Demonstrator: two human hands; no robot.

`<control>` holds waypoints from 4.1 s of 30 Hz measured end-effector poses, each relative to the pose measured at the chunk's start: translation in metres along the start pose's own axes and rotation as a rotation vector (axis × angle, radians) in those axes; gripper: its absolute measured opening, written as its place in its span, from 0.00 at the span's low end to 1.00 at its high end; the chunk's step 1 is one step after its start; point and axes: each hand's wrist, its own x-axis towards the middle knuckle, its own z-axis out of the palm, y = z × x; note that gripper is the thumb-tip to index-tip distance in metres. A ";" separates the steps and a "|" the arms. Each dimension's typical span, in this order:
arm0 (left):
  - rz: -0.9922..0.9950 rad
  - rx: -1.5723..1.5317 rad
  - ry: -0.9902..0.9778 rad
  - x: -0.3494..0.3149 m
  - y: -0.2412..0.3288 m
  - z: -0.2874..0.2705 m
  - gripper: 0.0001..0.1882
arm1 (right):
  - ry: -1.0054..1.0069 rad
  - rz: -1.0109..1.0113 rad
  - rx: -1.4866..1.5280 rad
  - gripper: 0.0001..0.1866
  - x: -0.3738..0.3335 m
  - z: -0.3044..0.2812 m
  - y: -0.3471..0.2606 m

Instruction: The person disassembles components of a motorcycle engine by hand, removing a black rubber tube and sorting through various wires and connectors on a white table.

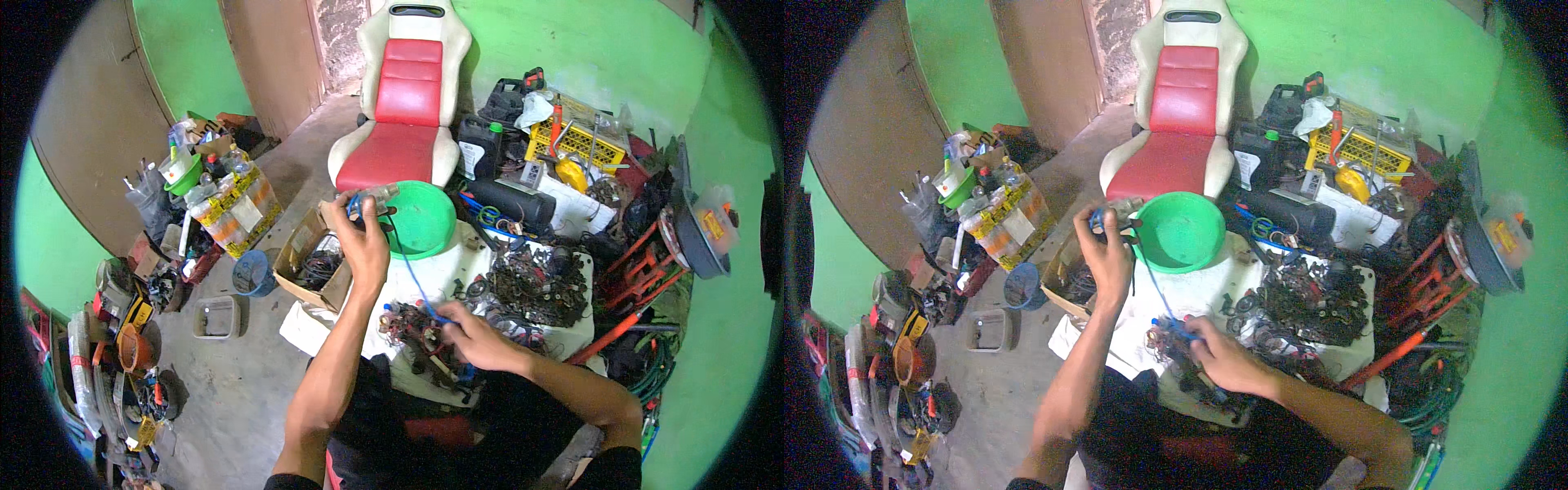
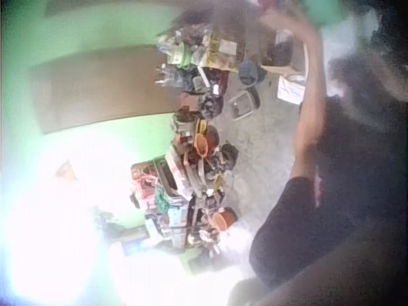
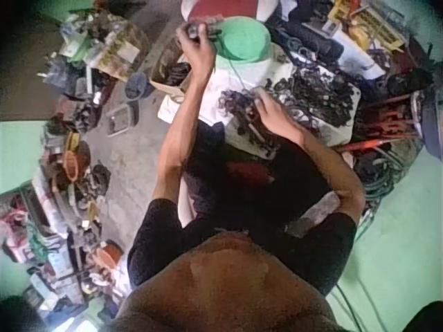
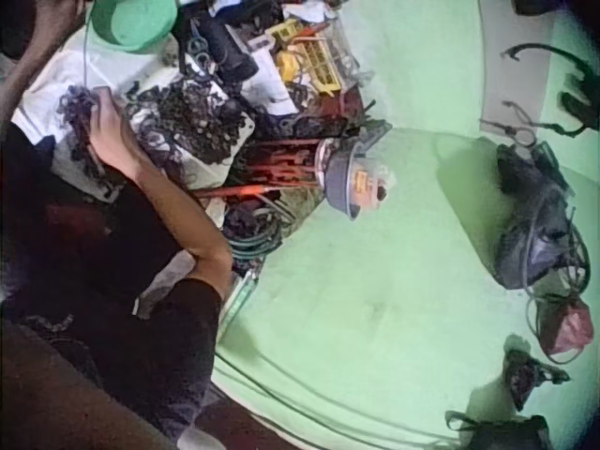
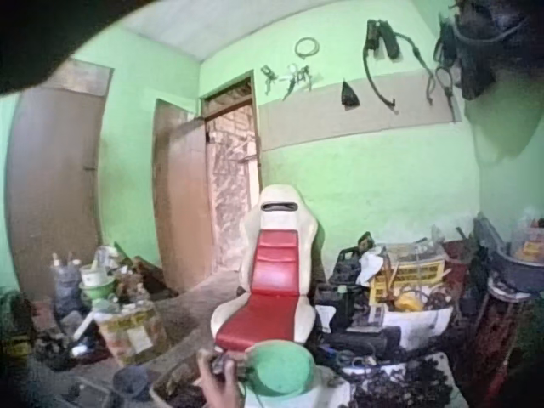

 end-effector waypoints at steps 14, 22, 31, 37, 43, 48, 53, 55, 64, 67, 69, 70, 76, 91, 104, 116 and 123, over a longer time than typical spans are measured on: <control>0.057 0.292 -1.015 -0.052 -0.002 0.015 0.14 | 0.891 -0.504 -0.617 0.13 -0.023 -0.099 -0.046; -0.074 0.056 -1.108 -0.085 0.017 0.037 0.11 | 1.040 -0.242 -0.420 0.08 0.006 -0.128 0.009; -0.399 -0.191 -0.949 -0.074 0.029 0.038 0.11 | 0.777 -0.111 -0.496 0.08 0.018 -0.110 0.036; -0.322 -0.111 -0.856 -0.066 0.008 0.037 0.12 | 0.239 0.156 -0.481 0.10 0.019 -0.079 0.046; 0.015 0.184 -0.678 -0.054 -0.011 0.031 0.14 | 0.095 -0.213 -0.437 0.12 0.008 -0.045 0.012; 0.183 0.266 -0.643 -0.059 -0.021 0.033 0.15 | 0.178 -0.356 -0.580 0.10 0.002 -0.039 -0.003; 0.191 0.340 -0.874 -0.057 -0.016 0.032 0.16 | 0.359 -0.404 -0.695 0.07 -0.005 -0.046 -0.023; 0.218 0.327 -0.919 -0.052 -0.013 0.032 0.16 | 0.492 -0.414 -0.729 0.07 -0.008 -0.060 -0.027; 0.101 0.174 -1.277 -0.060 0.011 0.027 0.14 | 0.787 -0.382 -0.761 0.08 -0.001 -0.094 -0.013; 0.048 0.147 -1.321 -0.063 0.013 0.026 0.15 | 0.757 -0.319 -0.774 0.07 0.000 -0.096 -0.011; -0.008 0.091 -1.305 -0.061 0.015 0.023 0.15 | 0.754 -0.268 -0.704 0.08 0.002 -0.098 -0.007; -0.028 0.066 -1.280 -0.059 0.016 0.023 0.15 | 0.752 -0.245 -0.671 0.08 0.004 -0.099 -0.004; -0.105 0.065 -1.092 -0.058 0.013 0.022 0.14 | 0.622 -0.212 -0.383 0.15 0.017 -0.080 0.026; 0.257 0.334 -0.812 -0.040 -0.026 0.021 0.14 | 0.321 -0.385 -0.500 0.11 -0.002 -0.044 -0.013; 0.015 0.039 -1.190 -0.062 0.005 0.031 0.17 | 0.686 -0.333 -0.531 0.11 0.003 -0.103 -0.001; -0.134 0.195 -0.798 -0.058 -0.022 0.032 0.15 | 0.214 -0.015 -0.277 0.25 0.021 -0.054 0.044; 0.298 0.290 -0.746 -0.055 -0.022 0.035 0.16 | 0.117 -0.070 -0.352 0.18 0.000 -0.044 0.012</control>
